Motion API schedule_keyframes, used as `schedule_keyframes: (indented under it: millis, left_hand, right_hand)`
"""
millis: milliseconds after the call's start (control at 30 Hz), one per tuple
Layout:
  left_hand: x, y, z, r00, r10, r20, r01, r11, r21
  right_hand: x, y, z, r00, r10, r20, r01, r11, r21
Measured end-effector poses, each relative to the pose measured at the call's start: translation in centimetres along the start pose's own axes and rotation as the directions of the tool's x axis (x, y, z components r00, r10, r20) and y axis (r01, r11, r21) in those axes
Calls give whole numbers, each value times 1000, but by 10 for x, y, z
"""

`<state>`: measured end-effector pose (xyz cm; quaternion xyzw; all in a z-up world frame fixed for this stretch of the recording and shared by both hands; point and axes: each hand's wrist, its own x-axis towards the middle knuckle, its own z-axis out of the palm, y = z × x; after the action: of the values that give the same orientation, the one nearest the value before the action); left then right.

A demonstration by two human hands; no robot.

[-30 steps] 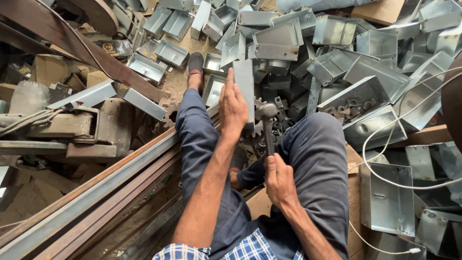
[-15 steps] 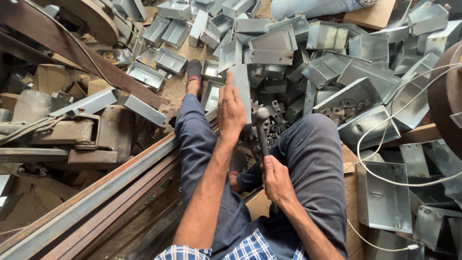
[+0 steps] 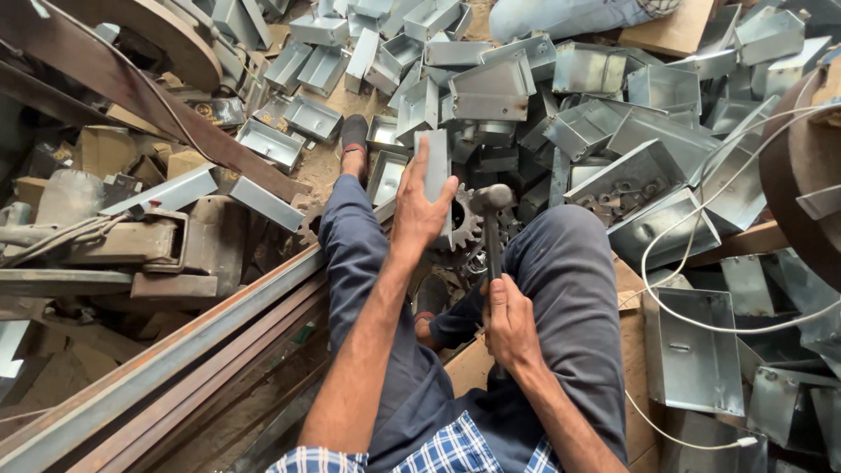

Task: The person uses a hammer to assemble metal boxes by fitting metal sheets together and striking the edges to secure the tabs.

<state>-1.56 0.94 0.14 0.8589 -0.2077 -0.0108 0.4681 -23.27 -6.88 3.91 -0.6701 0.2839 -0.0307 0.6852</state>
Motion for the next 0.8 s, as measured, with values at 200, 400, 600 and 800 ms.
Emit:
schedule_keyframes:
  millis: [200, 400, 600, 800]
  left_hand:
    - [-7, -1, 4, 998, 27, -51, -28, 1000, -2]
    - [-8, -4, 4, 998, 35, -54, -37, 999, -21]
    - [-21, 6, -1, 995, -103, 20, 103, 995, -16]
    - [-23, 14, 3, 992, -127, -26, 127, 992, -3]
  right_hand:
    - [6, 18, 6, 992, -118, 33, 122, 979, -165]
    - [14, 28, 11, 987, -138, 81, 158, 924, -349]
    - [6, 21, 13, 996, -68, 54, 79, 966, -245]
    - [0, 6, 12, 994, -92, 60, 92, 996, -6]
